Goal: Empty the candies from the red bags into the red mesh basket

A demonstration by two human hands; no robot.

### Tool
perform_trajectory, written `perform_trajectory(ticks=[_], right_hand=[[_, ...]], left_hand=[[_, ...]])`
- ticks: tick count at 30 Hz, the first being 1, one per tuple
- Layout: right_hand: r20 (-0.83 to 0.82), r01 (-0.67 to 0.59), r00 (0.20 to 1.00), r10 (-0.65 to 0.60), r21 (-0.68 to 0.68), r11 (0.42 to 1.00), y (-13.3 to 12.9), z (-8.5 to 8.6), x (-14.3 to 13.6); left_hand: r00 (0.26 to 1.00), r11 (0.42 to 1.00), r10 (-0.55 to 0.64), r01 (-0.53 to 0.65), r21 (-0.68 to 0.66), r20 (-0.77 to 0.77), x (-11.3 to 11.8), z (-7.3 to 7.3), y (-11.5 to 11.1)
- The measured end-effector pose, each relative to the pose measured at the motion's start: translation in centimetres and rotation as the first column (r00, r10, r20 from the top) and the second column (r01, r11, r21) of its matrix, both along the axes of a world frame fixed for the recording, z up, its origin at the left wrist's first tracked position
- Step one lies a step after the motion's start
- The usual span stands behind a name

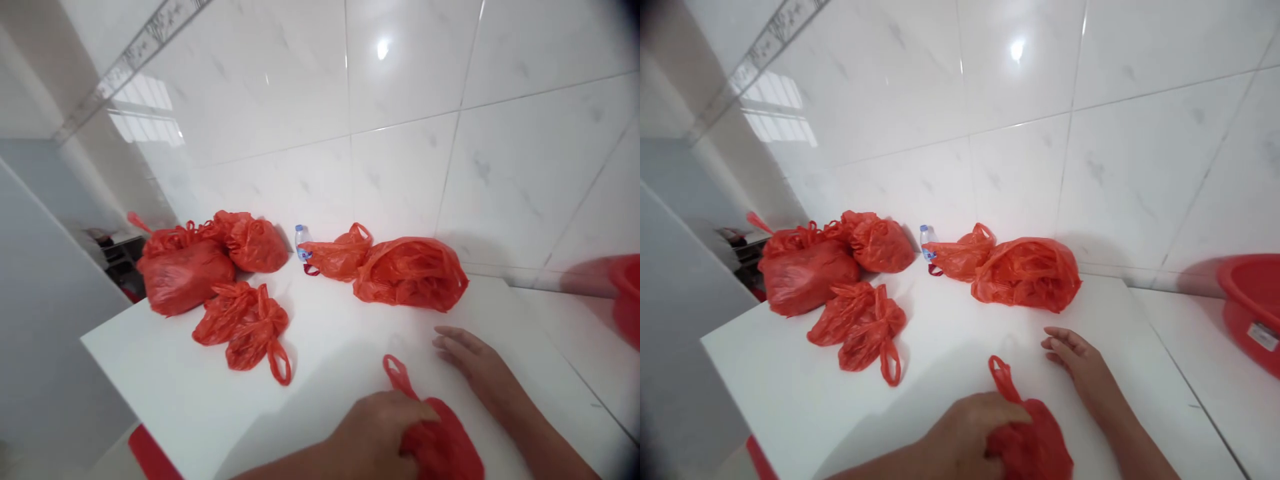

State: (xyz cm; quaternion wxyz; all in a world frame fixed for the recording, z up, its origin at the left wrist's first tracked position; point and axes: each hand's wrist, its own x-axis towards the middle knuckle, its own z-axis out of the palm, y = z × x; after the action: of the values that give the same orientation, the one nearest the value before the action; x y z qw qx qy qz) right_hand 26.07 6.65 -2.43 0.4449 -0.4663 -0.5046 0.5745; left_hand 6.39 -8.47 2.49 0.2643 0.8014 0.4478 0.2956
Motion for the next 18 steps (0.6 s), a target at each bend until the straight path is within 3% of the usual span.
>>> perform_trajectory(ticks=[3,5,7,9,11,12,15,18], right_hand=[[0.076,0.003,0.997,-0.001,-0.016,1.0,-0.2,0.2,0.0],[0.122,0.005,0.993,-0.002,-0.025,1.0,-0.5,0.6,0.0],[0.158,0.01,0.987,-0.006,-0.022,1.0,-0.8,1.2,-0.2],[0.18,0.012,0.984,-0.011,-0.006,1.0,-1.1,1.7,-0.5],[0.191,0.008,0.982,-0.011,0.016,1.0,-1.4,2.1,-0.8],[0.195,0.008,0.981,-0.014,0.03,1.0,-1.5,2.2,-1.0],[0.237,0.002,0.971,-0.019,0.073,0.997,-1.6,2.0,-1.4],[0.311,-0.023,0.95,-0.018,0.127,0.992,-1.8,1.6,-1.8]], left_hand=[[0.96,0.975,0.216,-0.223,0.018,0.178,-3.6,2.6,-0.8],[0.896,0.893,0.401,-0.429,0.137,0.192,-6.9,4.3,-0.9],[0.813,0.754,0.559,-0.581,0.307,0.166,-10.6,5.7,-0.8],[0.661,0.54,0.722,-0.724,0.43,0.206,-14.4,6.4,-0.7],[0.484,0.348,0.851,-0.81,0.471,0.204,-17.9,5.9,-0.6],[0.419,0.312,0.899,-0.817,0.485,0.129,-19.5,5.1,-0.6],[0.234,0.312,0.947,-0.833,0.457,-0.22,-23.3,1.5,-0.6],[0.226,0.34,0.919,-0.87,0.357,-0.323,-25.1,-1.1,-0.6]])
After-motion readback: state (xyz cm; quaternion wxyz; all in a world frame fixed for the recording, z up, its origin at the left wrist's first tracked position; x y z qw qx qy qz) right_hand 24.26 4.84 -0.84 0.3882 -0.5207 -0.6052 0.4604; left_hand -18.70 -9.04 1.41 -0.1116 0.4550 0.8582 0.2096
